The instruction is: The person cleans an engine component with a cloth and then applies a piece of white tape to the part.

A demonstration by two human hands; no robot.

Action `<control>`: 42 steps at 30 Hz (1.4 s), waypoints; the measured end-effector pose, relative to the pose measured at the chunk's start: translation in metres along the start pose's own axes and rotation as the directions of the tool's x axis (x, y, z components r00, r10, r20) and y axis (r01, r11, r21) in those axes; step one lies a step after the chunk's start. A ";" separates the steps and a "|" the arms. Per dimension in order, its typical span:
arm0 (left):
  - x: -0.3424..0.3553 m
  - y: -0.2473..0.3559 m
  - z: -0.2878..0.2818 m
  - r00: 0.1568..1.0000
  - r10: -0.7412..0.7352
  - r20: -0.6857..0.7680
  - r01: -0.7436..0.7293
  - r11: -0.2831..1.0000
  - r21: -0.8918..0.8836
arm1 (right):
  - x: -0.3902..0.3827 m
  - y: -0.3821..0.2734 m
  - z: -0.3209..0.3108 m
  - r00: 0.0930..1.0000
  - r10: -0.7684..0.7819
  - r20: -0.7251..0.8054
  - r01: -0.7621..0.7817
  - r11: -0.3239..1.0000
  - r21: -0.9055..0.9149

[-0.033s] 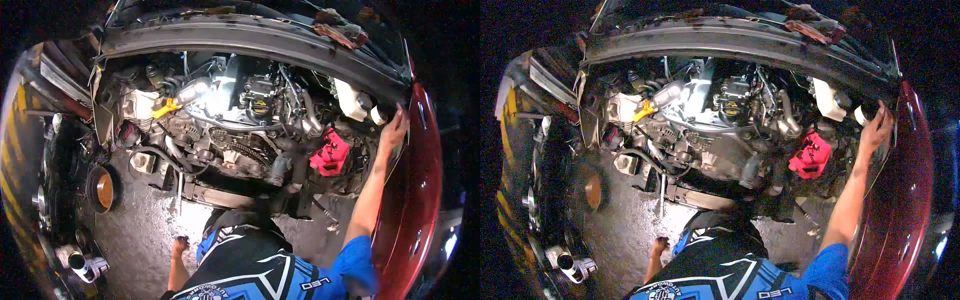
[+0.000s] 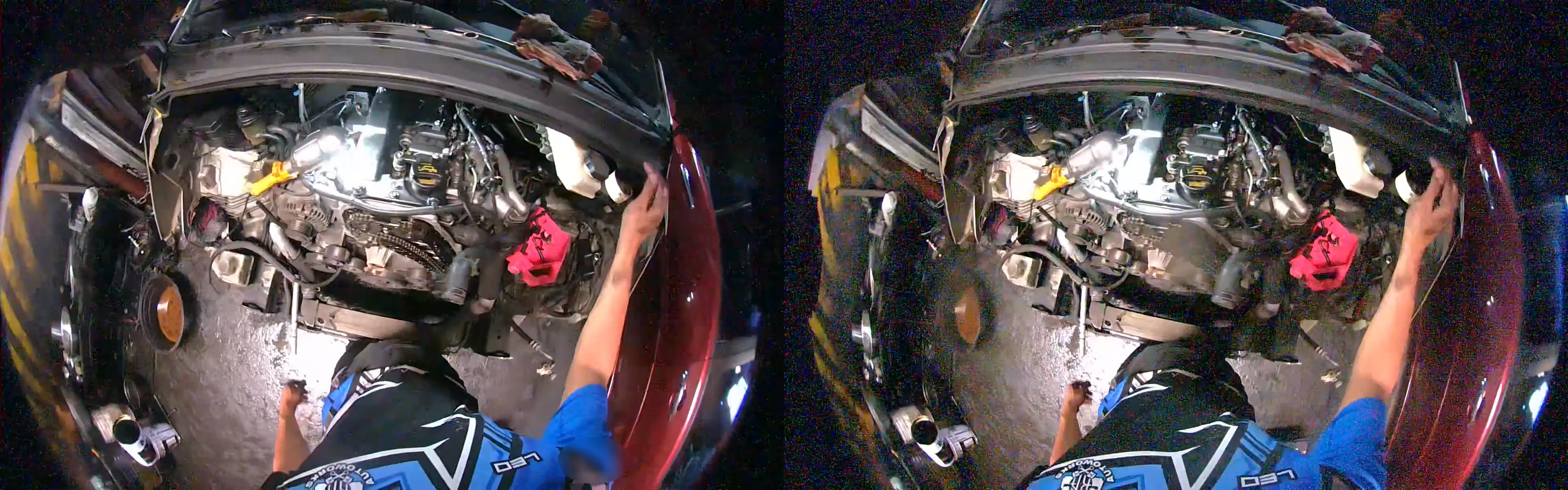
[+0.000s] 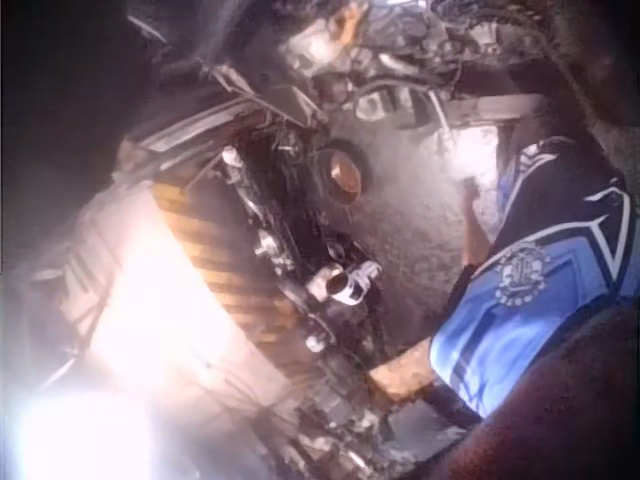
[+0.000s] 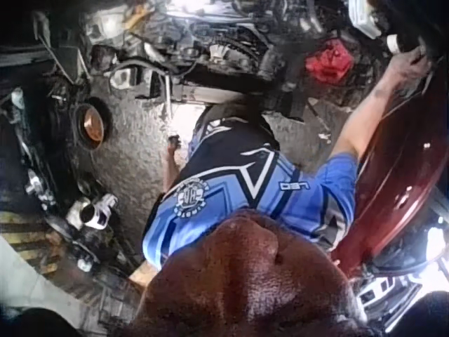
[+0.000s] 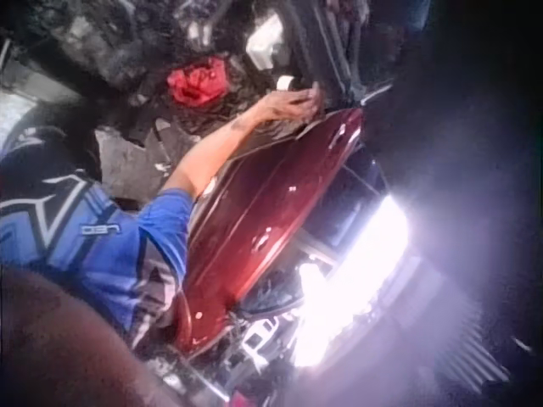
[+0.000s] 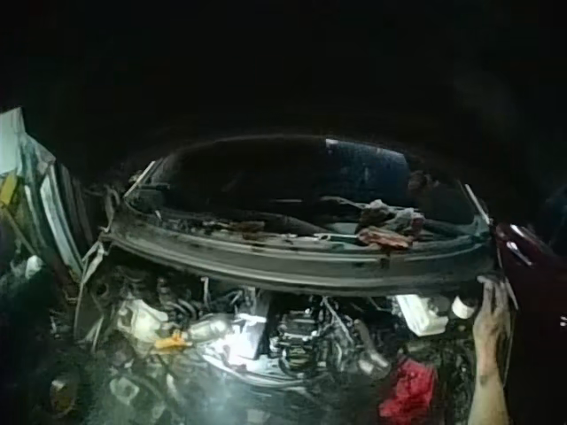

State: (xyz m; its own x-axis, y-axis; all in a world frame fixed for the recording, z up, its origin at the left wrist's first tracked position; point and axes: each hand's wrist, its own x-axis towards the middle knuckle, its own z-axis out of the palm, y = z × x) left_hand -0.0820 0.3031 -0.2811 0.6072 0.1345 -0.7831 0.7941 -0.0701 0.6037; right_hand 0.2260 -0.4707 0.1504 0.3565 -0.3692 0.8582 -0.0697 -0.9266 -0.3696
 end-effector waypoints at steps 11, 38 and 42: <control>0.138 0.123 -0.070 0.987 0.153 0.044 -0.147 0.982 -0.119 | 0.012 -0.249 0.068 0.848 -0.430 0.309 0.392 0.902 0.180; 0.136 0.117 -0.146 0.855 0.435 -0.284 -0.271 0.840 0.471 | 0.108 -0.182 0.196 0.925 -0.059 0.374 0.133 0.976 -0.174; 0.065 0.250 -0.092 0.812 0.454 -0.366 -0.350 0.882 0.316 | 0.106 -0.140 0.127 0.980 0.004 0.200 -0.032 0.991 0.134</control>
State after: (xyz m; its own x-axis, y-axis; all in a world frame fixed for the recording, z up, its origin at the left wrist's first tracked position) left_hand 0.1542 0.3852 -0.1675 0.8440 0.4395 -0.3072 0.4958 -0.4213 0.7594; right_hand 0.3920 -0.3708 0.2477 0.5351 -0.3515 0.7682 0.0443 -0.8964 -0.4410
